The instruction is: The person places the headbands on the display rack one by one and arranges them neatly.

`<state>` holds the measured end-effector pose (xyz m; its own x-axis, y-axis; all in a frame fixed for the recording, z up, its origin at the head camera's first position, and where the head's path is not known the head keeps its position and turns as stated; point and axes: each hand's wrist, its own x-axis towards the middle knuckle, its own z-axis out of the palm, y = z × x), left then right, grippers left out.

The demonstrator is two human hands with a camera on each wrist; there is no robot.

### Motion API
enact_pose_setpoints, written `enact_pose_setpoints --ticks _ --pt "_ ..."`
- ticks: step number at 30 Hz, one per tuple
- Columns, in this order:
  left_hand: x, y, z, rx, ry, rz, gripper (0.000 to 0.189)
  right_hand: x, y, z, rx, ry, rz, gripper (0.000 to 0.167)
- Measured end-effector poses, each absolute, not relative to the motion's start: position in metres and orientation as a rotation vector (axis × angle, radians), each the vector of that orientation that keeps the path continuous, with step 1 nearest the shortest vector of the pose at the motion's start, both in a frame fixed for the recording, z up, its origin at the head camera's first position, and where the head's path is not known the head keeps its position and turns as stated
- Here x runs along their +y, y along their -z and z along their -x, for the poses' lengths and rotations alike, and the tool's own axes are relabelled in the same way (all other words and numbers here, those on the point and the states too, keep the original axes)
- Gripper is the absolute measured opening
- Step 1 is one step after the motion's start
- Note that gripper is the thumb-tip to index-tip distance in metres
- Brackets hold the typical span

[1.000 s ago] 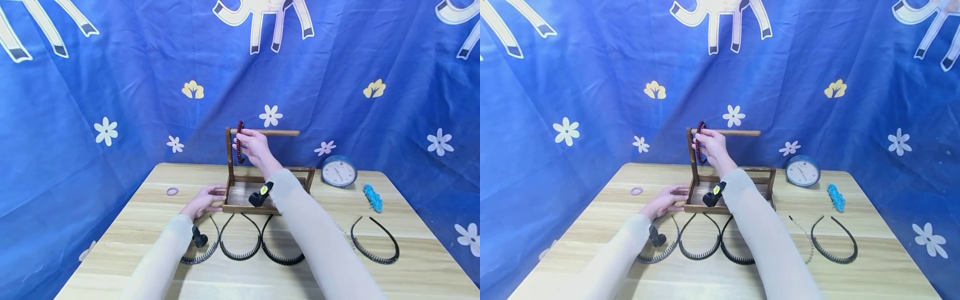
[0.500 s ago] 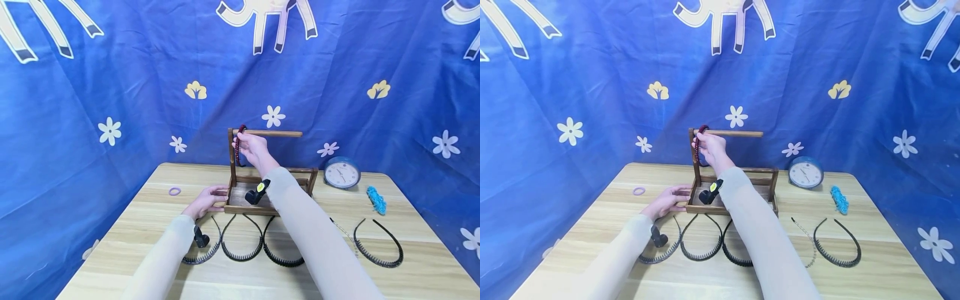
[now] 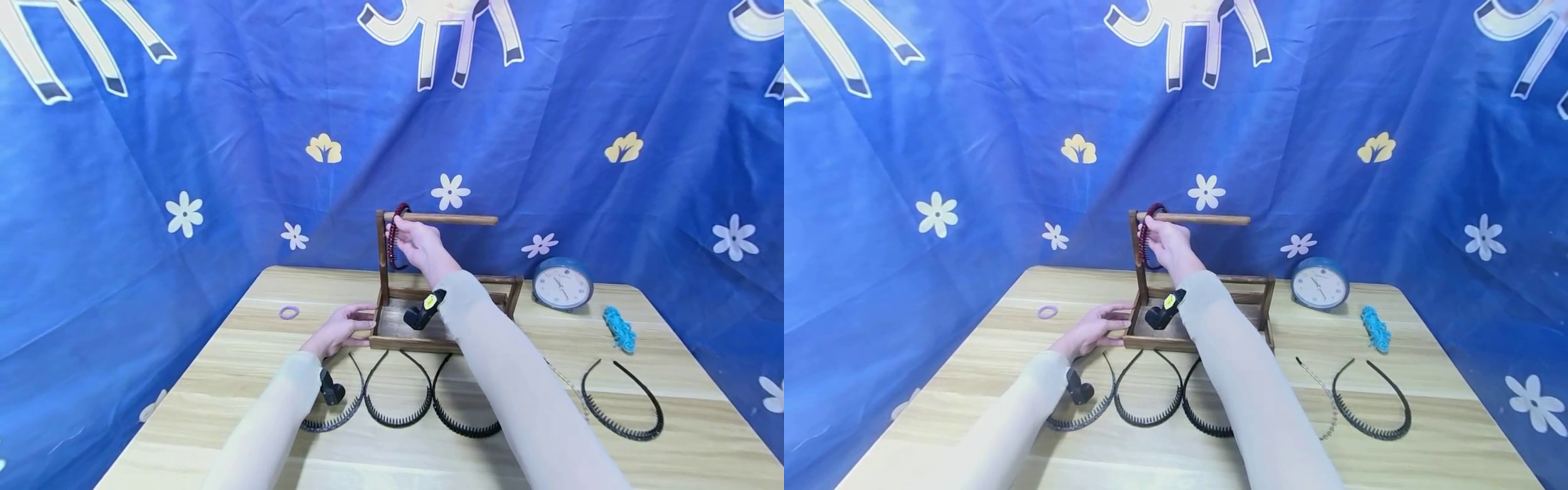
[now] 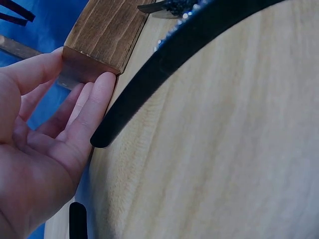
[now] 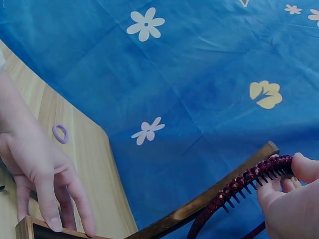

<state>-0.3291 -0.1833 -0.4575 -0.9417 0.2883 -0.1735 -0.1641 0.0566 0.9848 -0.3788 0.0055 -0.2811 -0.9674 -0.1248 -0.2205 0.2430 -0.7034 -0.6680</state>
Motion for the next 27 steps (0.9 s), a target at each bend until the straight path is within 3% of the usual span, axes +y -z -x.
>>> enact_pose_setpoints --ticks 10,27 --pt "-0.183 0.457 0.328 2.018 -1.959 -0.108 0.056 0.010 0.281 0.376 1.129 2.683 -0.229 0.042" --pt "-0.183 0.459 0.328 2.022 -1.971 -0.092 0.055 0.022 0.288 0.374 1.412 2.561 -0.159 0.035"
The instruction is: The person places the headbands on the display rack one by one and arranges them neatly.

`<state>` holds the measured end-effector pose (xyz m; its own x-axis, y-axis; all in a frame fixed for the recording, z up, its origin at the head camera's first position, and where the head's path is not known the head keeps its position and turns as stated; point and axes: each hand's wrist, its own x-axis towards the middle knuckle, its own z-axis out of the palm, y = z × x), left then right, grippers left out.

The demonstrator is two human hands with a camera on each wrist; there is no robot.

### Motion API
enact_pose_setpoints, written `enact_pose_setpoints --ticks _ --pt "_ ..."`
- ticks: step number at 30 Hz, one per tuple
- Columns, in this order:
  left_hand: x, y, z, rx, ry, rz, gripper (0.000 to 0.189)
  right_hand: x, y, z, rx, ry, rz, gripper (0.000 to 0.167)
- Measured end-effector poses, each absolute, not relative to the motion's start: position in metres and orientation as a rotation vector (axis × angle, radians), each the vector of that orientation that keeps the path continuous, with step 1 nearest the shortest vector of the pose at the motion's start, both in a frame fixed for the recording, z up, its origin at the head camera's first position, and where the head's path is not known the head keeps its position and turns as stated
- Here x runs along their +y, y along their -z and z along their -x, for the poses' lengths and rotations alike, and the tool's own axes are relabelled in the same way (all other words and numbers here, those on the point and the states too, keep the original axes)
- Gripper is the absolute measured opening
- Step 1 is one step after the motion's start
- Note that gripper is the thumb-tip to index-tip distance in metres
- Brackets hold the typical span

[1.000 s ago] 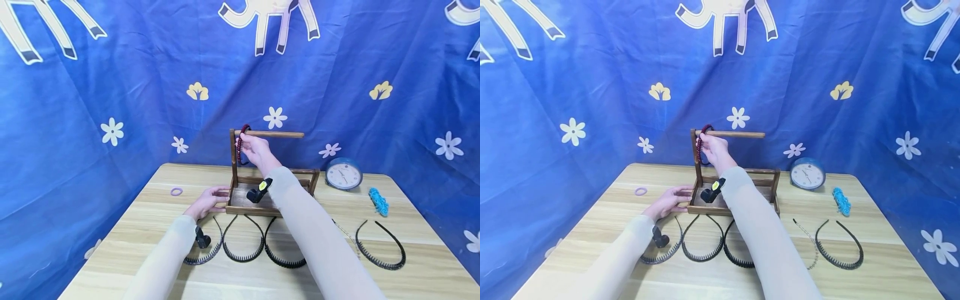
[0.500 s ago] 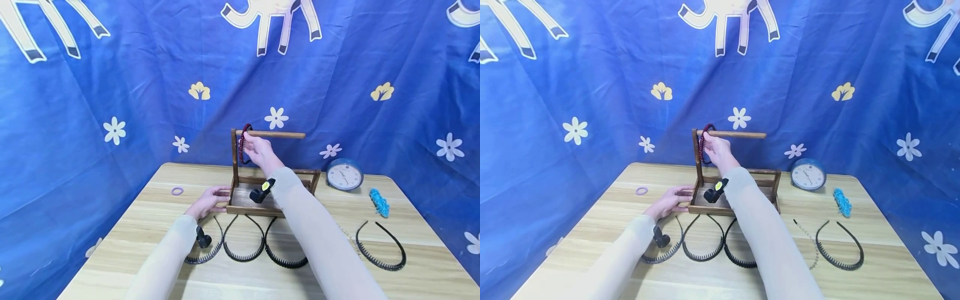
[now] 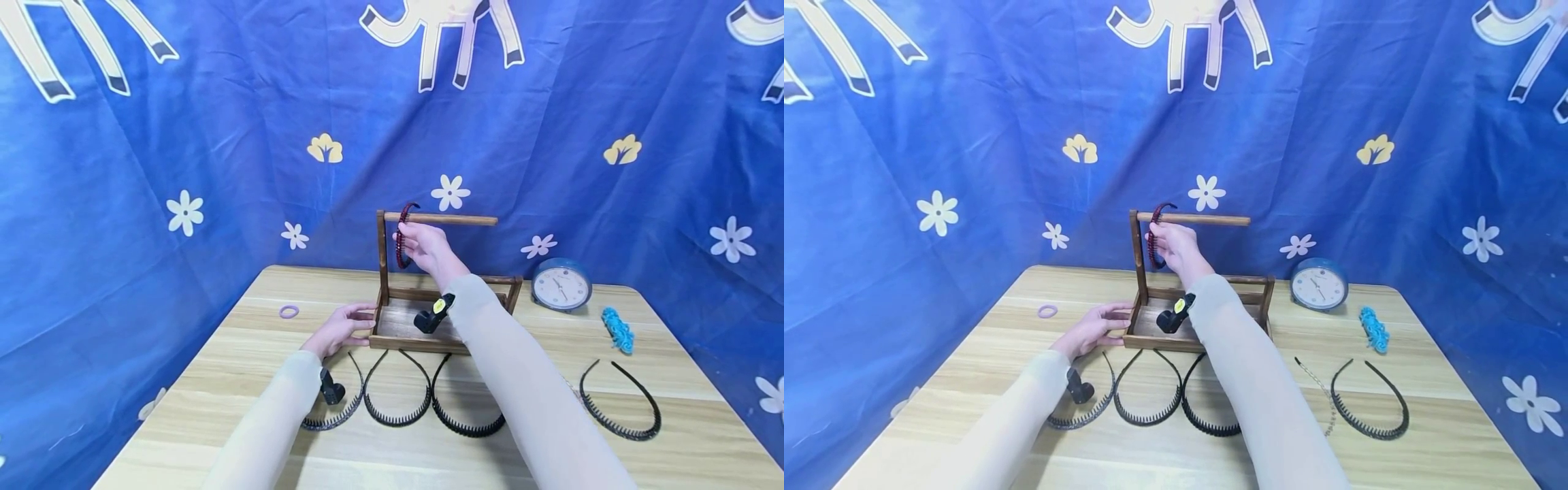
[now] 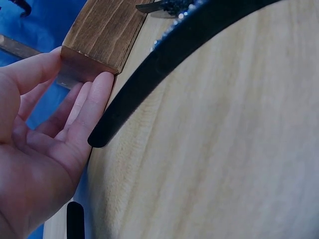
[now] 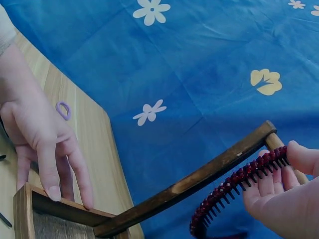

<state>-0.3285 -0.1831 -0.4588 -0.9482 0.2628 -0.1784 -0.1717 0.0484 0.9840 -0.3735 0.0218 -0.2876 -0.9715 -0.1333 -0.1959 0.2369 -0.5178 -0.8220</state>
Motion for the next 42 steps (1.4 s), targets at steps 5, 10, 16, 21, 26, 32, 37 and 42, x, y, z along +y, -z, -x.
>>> enact_pose_setpoints --ticks 5,10,16,21,26,32,37,42 --pt "-0.182 0.460 0.327 2.024 -1.967 -0.106 0.054 0.024 0.286 0.372 1.378 2.562 -0.123 0.035" --pt "-0.182 0.460 0.326 2.026 -1.970 -0.101 0.053 0.025 0.283 0.370 1.309 2.575 -0.094 0.035" --pt "-0.182 0.460 0.326 2.031 -1.972 -0.102 0.054 0.027 0.281 0.369 1.249 2.582 -0.048 0.034" --pt "-0.182 0.461 0.326 2.035 -1.971 -0.090 0.053 0.028 0.280 0.366 1.273 2.558 -0.014 0.031" --pt "-0.181 0.460 0.325 2.036 -1.972 -0.082 0.053 0.031 0.280 0.363 1.339 2.511 0.038 0.039" --pt "-0.182 0.460 0.325 2.037 -1.970 -0.096 0.053 0.036 0.283 0.361 1.354 2.491 0.127 0.048" --pt "-0.181 0.459 0.323 2.031 -1.964 -0.109 0.054 0.040 0.286 0.359 1.335 2.502 0.158 0.050" --pt "-0.180 0.459 0.322 2.025 -1.970 -0.111 0.055 0.042 0.288 0.357 1.336 2.488 0.181 0.054"
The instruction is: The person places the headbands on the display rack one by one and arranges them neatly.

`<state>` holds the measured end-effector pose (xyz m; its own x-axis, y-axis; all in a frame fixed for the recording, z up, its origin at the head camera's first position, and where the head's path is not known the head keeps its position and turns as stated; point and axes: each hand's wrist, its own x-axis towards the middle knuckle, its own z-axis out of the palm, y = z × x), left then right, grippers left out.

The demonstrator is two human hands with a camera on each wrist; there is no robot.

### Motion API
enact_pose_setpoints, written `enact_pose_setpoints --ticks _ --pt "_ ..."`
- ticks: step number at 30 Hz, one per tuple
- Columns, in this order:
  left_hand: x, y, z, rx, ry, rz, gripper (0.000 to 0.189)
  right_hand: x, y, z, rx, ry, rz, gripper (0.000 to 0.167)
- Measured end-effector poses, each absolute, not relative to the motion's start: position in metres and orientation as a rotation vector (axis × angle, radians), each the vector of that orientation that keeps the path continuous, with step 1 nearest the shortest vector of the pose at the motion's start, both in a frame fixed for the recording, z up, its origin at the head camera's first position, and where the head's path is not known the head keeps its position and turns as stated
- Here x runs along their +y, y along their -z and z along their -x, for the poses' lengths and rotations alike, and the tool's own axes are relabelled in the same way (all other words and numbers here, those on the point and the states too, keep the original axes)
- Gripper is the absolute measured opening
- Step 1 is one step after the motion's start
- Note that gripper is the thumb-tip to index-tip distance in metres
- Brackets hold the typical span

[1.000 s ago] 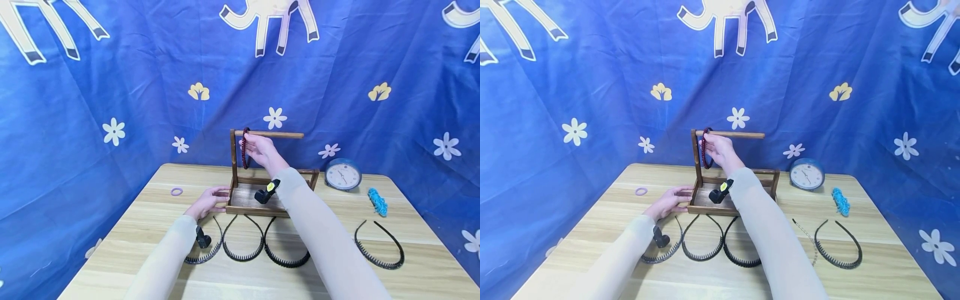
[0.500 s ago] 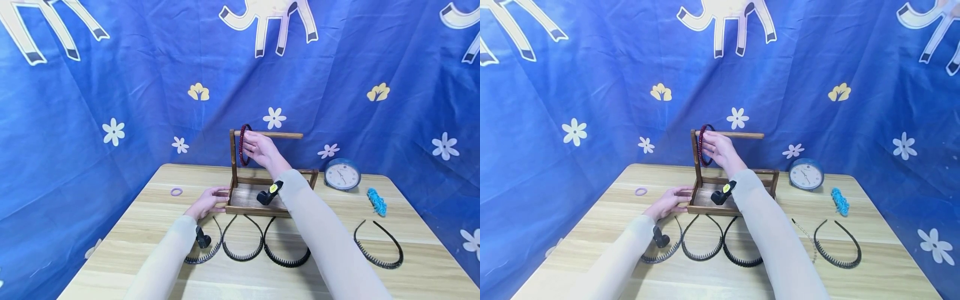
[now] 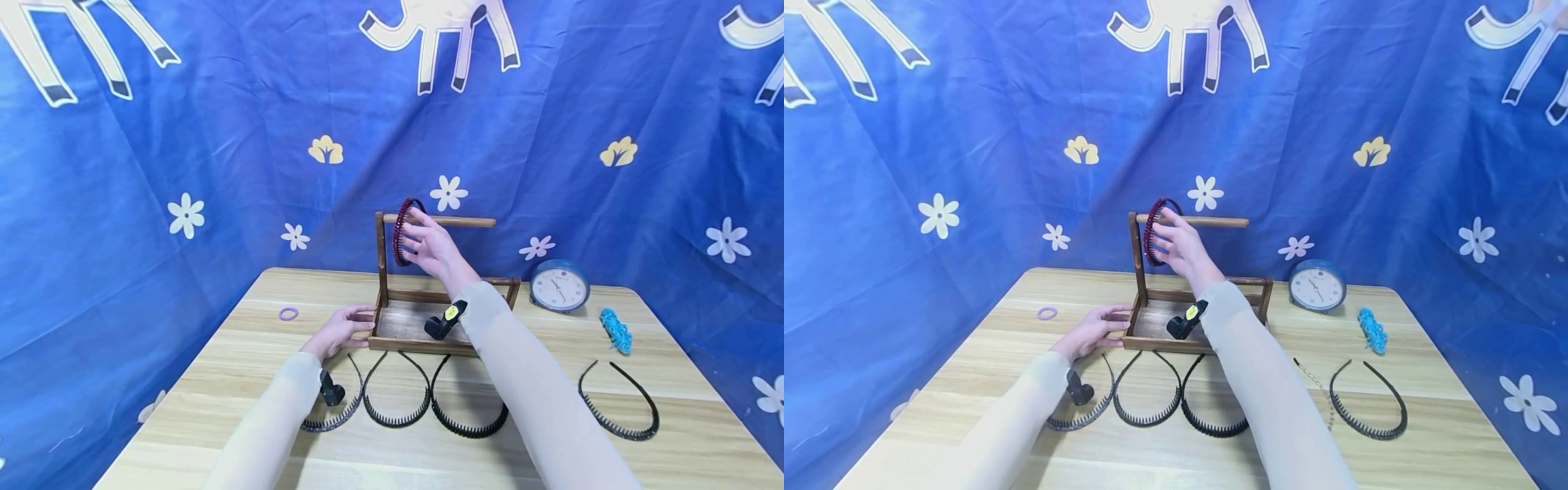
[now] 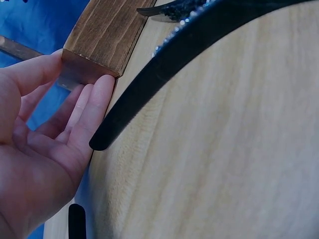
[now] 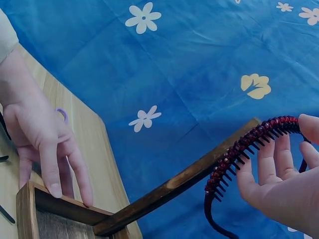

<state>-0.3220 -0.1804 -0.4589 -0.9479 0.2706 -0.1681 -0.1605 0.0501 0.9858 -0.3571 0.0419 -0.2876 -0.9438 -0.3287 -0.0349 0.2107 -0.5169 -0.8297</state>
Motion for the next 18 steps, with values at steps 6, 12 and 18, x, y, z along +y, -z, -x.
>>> enact_pose_setpoints --ticks 6,12,18 --pt "-0.1805 0.4580 0.3211 2.032 -1.964 -0.116 0.055 0.0433 0.2888 0.3561 1.371 2.456 0.189 0.061" --pt "-0.1809 0.4574 0.3213 2.031 -1.965 -0.115 0.055 0.0418 0.2910 0.3579 1.367 2.484 0.214 0.081" --pt "-0.1806 0.4577 0.3217 2.036 -1.959 -0.115 0.056 0.0396 0.2930 0.3583 1.359 2.501 0.227 0.092"
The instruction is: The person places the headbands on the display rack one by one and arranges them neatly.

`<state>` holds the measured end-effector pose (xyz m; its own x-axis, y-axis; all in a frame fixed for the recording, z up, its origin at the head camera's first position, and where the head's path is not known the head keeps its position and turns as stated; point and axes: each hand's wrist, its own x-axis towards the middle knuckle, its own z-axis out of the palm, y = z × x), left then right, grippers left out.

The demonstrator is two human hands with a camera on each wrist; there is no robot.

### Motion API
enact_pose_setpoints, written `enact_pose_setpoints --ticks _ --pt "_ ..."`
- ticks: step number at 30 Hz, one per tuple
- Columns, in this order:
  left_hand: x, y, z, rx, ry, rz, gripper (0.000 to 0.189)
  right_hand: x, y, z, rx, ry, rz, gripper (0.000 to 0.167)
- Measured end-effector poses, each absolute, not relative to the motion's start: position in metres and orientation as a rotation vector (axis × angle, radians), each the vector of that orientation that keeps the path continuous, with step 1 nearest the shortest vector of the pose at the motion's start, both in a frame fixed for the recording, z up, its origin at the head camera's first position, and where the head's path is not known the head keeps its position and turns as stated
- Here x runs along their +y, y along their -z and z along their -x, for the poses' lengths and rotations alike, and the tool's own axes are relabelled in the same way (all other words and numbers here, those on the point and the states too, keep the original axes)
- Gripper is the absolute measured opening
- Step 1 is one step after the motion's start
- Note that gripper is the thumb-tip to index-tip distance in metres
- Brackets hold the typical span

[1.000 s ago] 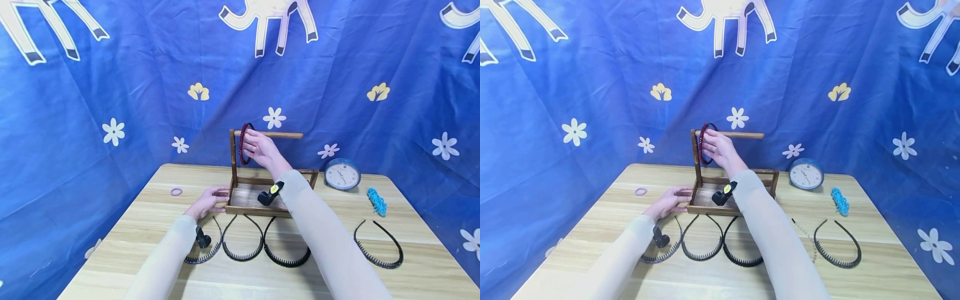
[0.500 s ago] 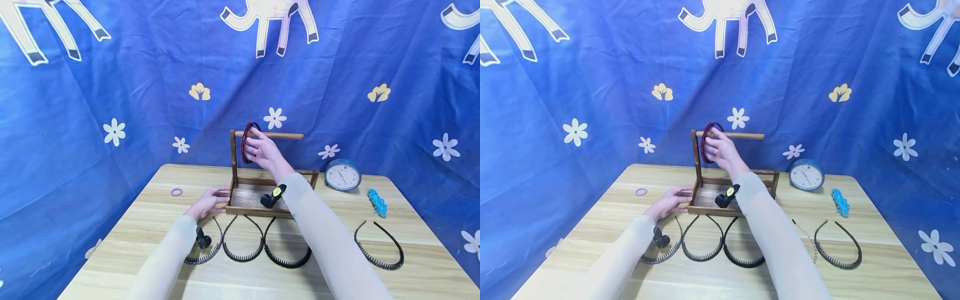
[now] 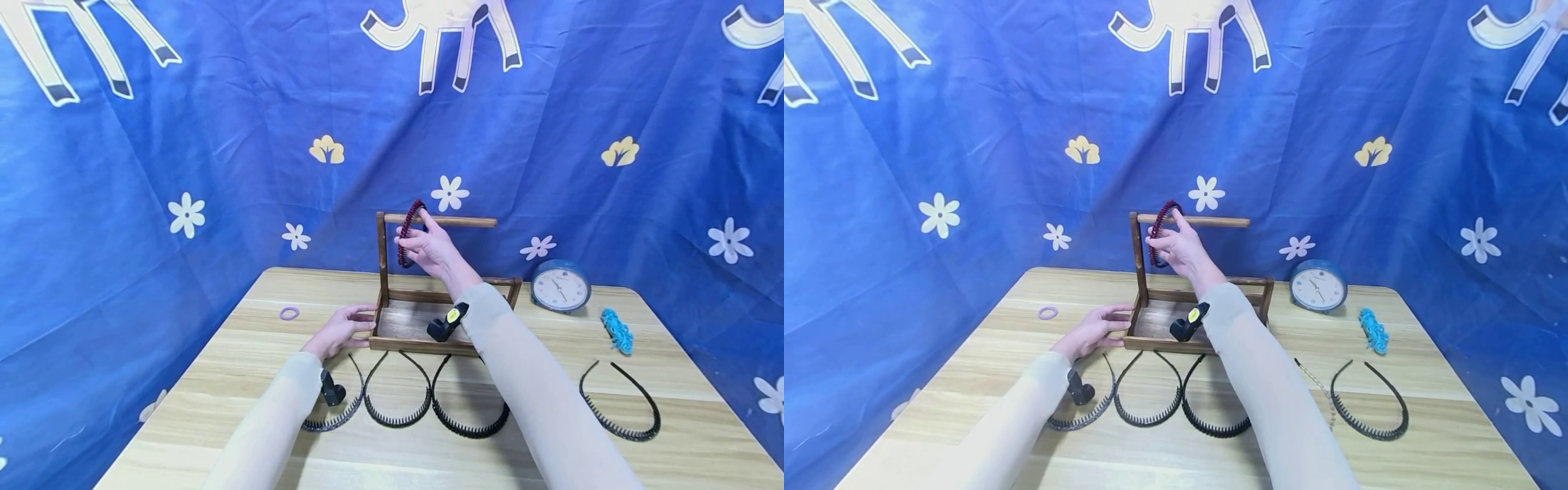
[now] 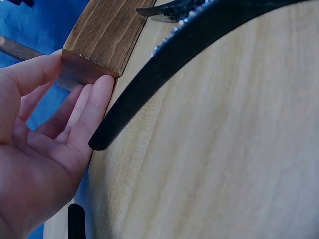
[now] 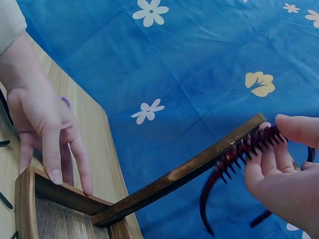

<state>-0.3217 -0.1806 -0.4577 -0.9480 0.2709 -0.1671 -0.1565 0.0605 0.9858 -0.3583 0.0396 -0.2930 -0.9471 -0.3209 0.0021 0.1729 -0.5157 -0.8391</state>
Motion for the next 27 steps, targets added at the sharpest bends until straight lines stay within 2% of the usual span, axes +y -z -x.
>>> enact_pose_setpoints --ticks 17,20,27 --pt "-0.182 0.458 0.322 2.041 -1.979 -0.089 0.054 0.032 0.291 0.356 1.433 2.478 0.222 0.043" --pt "-0.181 0.458 0.322 2.050 -1.972 -0.099 0.052 0.030 0.290 0.357 1.411 2.501 0.215 0.039" --pt "-0.180 0.459 0.321 2.035 -1.984 -0.084 0.051 0.026 0.285 0.362 1.294 2.538 0.160 0.044"
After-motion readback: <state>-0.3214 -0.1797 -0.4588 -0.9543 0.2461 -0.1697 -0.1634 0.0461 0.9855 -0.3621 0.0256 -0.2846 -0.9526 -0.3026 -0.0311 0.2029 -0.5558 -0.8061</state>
